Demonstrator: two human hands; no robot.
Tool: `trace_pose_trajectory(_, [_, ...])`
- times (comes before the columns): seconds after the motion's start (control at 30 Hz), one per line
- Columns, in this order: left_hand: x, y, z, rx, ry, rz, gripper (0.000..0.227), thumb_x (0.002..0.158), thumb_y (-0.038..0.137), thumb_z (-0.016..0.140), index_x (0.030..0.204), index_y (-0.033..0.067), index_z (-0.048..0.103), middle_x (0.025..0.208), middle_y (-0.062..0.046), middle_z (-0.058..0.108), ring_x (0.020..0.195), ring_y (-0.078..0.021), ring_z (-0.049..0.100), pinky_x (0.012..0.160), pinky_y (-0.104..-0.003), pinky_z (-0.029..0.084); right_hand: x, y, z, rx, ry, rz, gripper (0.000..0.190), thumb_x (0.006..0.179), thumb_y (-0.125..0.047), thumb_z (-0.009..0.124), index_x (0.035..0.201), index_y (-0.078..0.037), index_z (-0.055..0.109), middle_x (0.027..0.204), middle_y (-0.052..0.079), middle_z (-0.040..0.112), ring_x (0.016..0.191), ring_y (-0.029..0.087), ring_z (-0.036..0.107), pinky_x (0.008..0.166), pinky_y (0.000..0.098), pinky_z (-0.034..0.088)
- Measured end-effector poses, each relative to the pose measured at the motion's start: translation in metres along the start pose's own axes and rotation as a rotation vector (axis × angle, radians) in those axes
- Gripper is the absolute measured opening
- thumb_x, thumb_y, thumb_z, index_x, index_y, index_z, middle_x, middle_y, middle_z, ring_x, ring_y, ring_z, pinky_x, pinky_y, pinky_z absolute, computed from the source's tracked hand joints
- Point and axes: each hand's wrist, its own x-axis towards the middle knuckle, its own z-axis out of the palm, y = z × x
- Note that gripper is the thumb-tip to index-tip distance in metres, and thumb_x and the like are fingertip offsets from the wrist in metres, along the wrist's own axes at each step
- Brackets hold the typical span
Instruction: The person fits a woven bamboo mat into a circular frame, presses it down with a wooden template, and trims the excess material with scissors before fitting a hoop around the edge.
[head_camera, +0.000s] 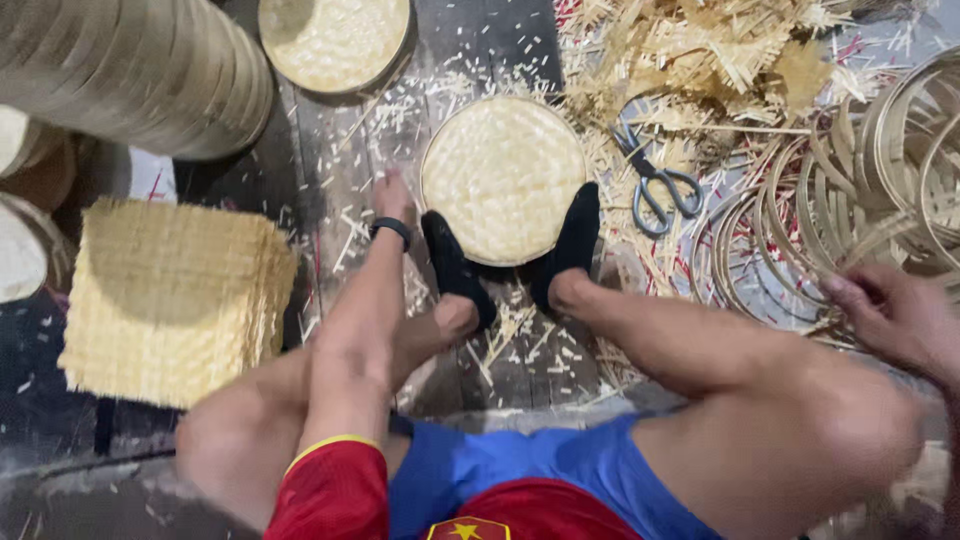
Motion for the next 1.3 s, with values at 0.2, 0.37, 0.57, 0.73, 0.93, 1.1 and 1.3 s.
trace_pose_trajectory(0.2, [-0.044, -0.012, -0.076, -0.27, -0.107, -0.205, 0.046, 0.096, 0.043, 0.061, 0.098, -0.0017, 0.072, 0.084, -0.017, 0.069, 0.07, -0.0312, 0.068, 0.051, -0.041, 0.051, -0.041, -0.044, 0.054, 0.208, -0.148, 0.019, 0.04, 0.1, -0.038, 0.061, 0.115, -0.002, 0.072, 0.089, 0.016, 0.074, 0.076, 0.025, 0.067, 0.07, 0.0438, 0.055])
trace_pose_trajectory(0.37, [-0.032, -0.015, -0.047, -0.077, -0.136, -0.044, 0.048, 0.098, 0.043, 0.062, 0.108, -0.0025, 0.074, 0.096, -0.02, 0.07, 0.086, -0.0322, 0.067, 0.07, -0.041, 0.049, 0.018, -0.072, 0.118, 0.185, -0.26, -0.103, 0.039, 0.098, -0.038, 0.064, 0.11, -0.002, 0.074, 0.084, 0.014, 0.077, 0.073, 0.022, 0.068, 0.071, 0.0396, 0.055])
trace_pose_trajectory(0.57, [-0.034, -0.008, 0.035, -0.151, -0.14, -0.047, 0.056, 0.098, 0.047, 0.056, 0.122, -0.0011, 0.071, 0.116, -0.02, 0.075, 0.107, -0.029, 0.069, 0.095, -0.039, 0.051, 0.139, -0.115, 0.193, 0.388, -0.175, -0.26, 0.044, 0.097, -0.041, 0.063, 0.11, 0.0, 0.073, 0.09, 0.016, 0.076, 0.083, 0.024, 0.072, 0.077, 0.0381, 0.055])
trace_pose_trajectory(0.73, [-0.044, 0.019, 0.061, -0.585, 0.025, -0.207, 0.056, 0.098, 0.045, 0.056, 0.118, -0.005, 0.071, 0.113, -0.012, 0.076, 0.099, -0.0218, 0.07, 0.089, -0.036, 0.054, 0.208, -0.187, 0.226, 0.505, -0.079, -0.142, 0.047, 0.096, -0.042, 0.062, 0.112, 0.002, 0.069, 0.096, 0.02, 0.075, 0.089, 0.031, 0.073, 0.082, 0.0402, 0.055])
trace_pose_trajectory(0.93, [-0.08, 0.076, 0.03, -0.968, 0.11, -0.326, 0.036, 0.099, 0.034, 0.057, 0.101, 0.0002, 0.07, 0.101, -0.009, 0.071, 0.09, -0.0233, 0.069, 0.081, -0.042, 0.056, 0.2, -0.214, 0.213, 0.51, 0.074, -0.034, 0.051, 0.092, -0.047, 0.065, 0.106, 0.002, 0.071, 0.095, 0.022, 0.076, 0.089, 0.031, 0.073, 0.083, 0.0414, 0.057])
trace_pose_trajectory(1.1, [-0.096, 0.103, -0.018, -1.091, 0.158, 0.137, 0.041, 0.101, 0.041, 0.043, 0.102, 0.0108, 0.07, 0.101, -0.007, 0.073, 0.098, -0.0179, 0.071, 0.088, -0.036, 0.058, 0.17, -0.195, 0.173, 1.219, 0.129, -0.102, 0.052, 0.106, -0.046, 0.048, 0.124, 0.0, 0.065, 0.119, 0.019, 0.067, 0.107, 0.027, 0.064, 0.094, 0.0412, 0.055])
trace_pose_trajectory(1.3, [-0.067, 0.059, -0.027, -1.085, -0.589, -0.212, 0.039, 0.108, 0.045, 0.048, 0.108, 0.0103, 0.066, 0.101, -0.009, 0.069, 0.095, -0.0234, 0.067, 0.086, -0.041, 0.057, 0.182, -0.18, 0.177, 1.675, -0.378, 0.019, 0.062, 0.104, -0.047, 0.043, 0.138, 0.003, 0.055, 0.13, 0.016, 0.066, 0.119, 0.025, 0.064, 0.105, 0.0417, 0.049])
